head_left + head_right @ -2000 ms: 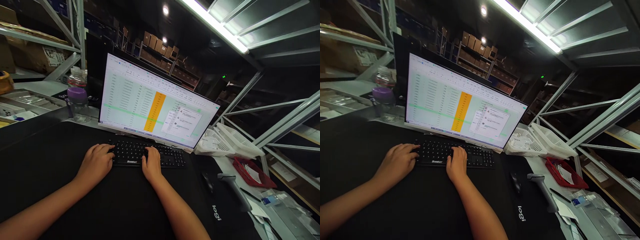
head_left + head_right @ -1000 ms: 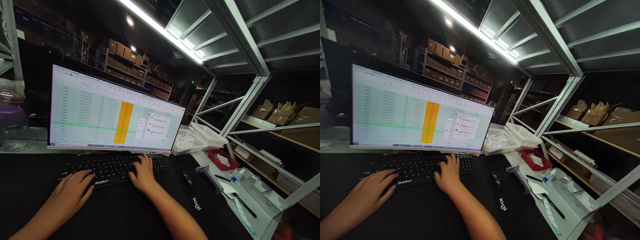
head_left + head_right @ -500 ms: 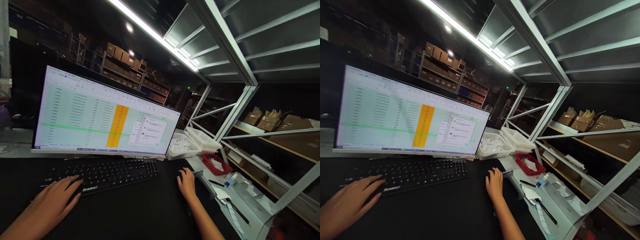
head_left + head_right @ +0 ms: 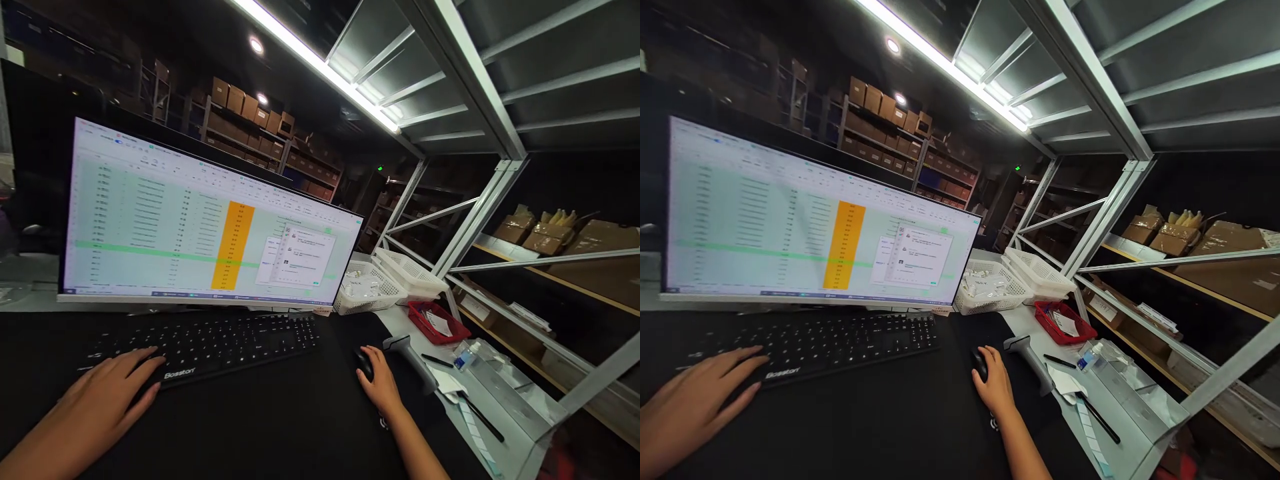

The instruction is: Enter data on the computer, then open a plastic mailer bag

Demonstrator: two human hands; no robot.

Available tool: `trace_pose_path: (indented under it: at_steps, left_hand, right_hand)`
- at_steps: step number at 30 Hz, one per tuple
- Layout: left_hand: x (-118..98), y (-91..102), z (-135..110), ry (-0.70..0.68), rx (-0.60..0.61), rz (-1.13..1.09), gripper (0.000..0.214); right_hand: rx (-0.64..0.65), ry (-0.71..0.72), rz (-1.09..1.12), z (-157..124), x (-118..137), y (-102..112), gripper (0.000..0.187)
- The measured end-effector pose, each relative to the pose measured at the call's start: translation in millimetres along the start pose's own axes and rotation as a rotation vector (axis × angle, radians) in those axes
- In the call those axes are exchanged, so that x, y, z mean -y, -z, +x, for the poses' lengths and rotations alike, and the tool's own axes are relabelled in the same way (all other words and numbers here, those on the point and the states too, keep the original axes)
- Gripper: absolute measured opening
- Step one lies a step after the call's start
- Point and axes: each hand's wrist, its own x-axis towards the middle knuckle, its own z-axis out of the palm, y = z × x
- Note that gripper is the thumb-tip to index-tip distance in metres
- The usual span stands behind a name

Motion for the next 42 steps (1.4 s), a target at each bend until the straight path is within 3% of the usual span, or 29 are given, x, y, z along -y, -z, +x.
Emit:
trace_pose_path:
  at_steps: [9,35,38,42]
  left_hand:
    - [-13,8.7,1,0.014,-0.048,0.035,0.068]
    - [-14,7.0,2,-0.016,-0.091,0.002,0.068]
    - [-19,15.5,1,-0.014,-0.109,0.01,0.069]
    - [-26,46.6,-5,0.092,-0.139,0.017,0.068]
  right_hand:
    - [0.044,0.003,0.007,-2,-2,0,0.049]
    - [-0.007,0.014,-0.002,-2,-3,-3,0.046]
    - [-0.004,0.019,-0.008,-2,-6,-4,0.049]
    - [0.001,0.054,-0.006,-3,-17,-7,0.052]
